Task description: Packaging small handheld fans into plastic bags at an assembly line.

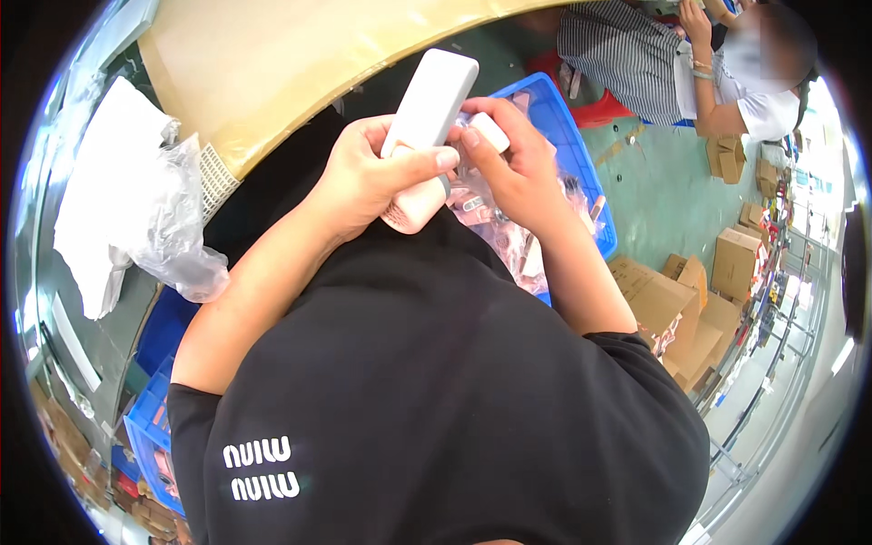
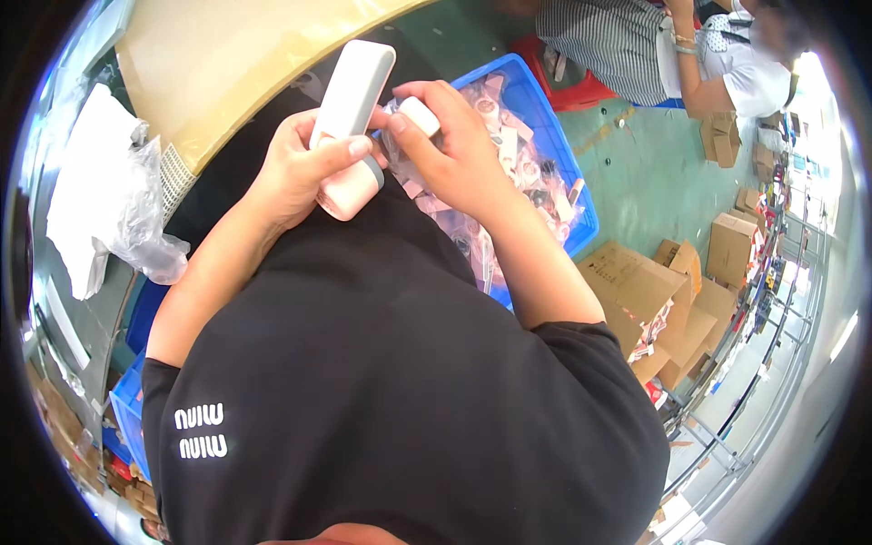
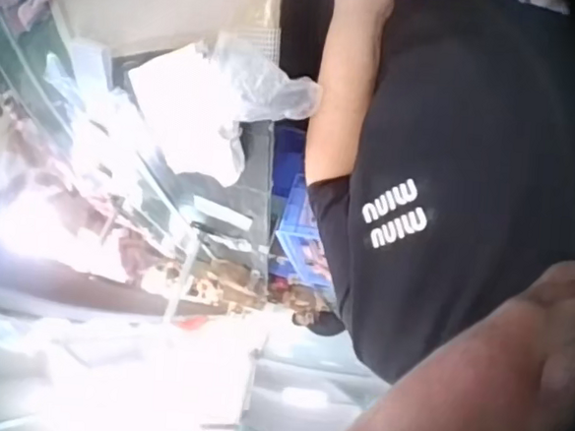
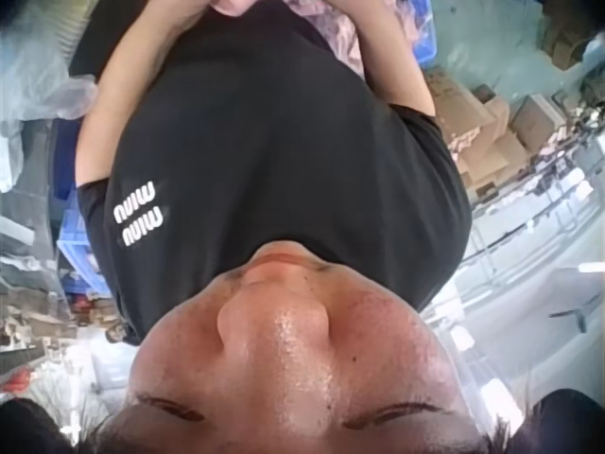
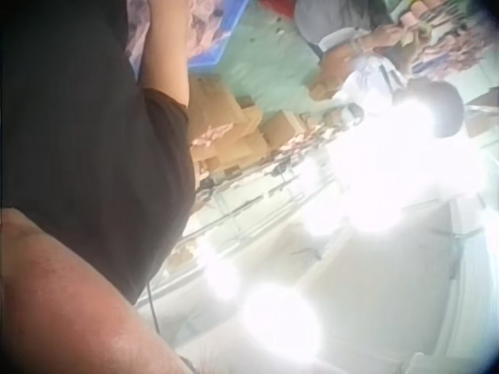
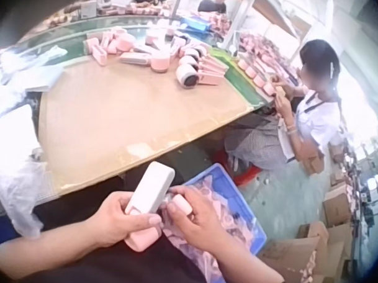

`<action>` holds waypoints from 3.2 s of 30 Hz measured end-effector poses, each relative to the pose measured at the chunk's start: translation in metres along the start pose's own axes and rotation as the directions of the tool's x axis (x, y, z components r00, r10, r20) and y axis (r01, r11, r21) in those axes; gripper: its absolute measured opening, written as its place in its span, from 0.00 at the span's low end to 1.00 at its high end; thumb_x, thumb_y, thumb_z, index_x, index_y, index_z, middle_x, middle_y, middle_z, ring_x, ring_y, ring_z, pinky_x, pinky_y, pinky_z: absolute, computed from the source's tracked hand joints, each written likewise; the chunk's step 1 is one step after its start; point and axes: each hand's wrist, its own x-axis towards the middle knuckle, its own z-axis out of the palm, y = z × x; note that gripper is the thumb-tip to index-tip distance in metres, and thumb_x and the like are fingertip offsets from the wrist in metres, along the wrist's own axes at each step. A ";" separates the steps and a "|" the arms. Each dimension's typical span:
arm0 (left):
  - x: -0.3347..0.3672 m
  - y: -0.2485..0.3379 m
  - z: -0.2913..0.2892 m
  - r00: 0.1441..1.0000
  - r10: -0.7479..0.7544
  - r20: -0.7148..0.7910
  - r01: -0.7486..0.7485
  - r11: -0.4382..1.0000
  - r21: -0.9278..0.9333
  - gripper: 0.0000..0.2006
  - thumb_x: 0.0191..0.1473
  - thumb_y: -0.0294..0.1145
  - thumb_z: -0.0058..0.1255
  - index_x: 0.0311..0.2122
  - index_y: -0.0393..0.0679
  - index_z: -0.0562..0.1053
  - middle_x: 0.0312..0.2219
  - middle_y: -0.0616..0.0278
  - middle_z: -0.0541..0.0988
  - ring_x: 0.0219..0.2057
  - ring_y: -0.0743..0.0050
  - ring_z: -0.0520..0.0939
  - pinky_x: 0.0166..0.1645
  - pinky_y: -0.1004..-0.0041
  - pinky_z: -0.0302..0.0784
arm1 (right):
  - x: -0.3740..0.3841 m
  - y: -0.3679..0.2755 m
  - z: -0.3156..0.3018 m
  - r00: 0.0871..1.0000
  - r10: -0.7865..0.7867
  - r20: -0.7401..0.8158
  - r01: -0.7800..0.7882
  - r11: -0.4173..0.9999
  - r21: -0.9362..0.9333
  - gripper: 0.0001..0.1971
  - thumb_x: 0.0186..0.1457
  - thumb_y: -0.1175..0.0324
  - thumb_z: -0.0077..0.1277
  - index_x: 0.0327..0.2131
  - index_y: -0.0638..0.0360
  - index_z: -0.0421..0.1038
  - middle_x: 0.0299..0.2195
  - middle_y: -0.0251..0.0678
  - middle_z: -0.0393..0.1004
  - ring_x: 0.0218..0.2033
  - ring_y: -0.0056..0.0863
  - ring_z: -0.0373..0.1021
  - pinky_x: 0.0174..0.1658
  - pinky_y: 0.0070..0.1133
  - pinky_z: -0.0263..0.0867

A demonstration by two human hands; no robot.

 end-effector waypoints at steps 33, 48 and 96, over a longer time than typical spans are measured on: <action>0.073 -0.016 0.010 0.946 -0.306 -0.111 0.306 0.718 0.625 0.16 0.59 0.33 0.65 0.47 0.34 0.78 0.35 0.62 0.82 0.34 0.79 0.81 0.40 0.74 0.77 | -0.203 0.242 -0.050 0.903 0.367 0.222 -0.019 0.552 -0.834 0.52 0.39 0.63 0.69 0.71 0.31 0.59 0.70 0.48 0.55 0.68 0.54 0.59 0.71 0.41 0.58; 0.015 0.036 0.011 0.991 -0.093 0.091 -0.051 0.366 0.929 0.20 0.45 0.27 0.75 0.45 0.38 0.80 0.37 0.54 0.85 0.42 0.58 0.87 0.47 0.63 0.82 | -0.009 0.036 -0.082 0.995 0.008 0.104 0.016 0.975 -0.224 0.21 0.59 0.64 0.60 0.54 0.60 0.78 0.42 0.44 0.83 0.43 0.40 0.81 0.48 0.34 0.76; -0.138 0.117 -0.065 0.329 0.944 0.016 0.017 -0.022 1.000 0.06 0.55 0.25 0.62 0.39 0.42 0.81 0.30 0.59 0.81 0.28 0.55 0.83 0.32 0.62 0.79 | 0.130 -0.151 0.191 0.788 -0.509 0.346 0.342 0.830 0.441 0.32 0.63 0.70 0.59 0.67 0.65 0.62 0.45 0.38 0.79 0.42 0.29 0.80 0.41 0.26 0.75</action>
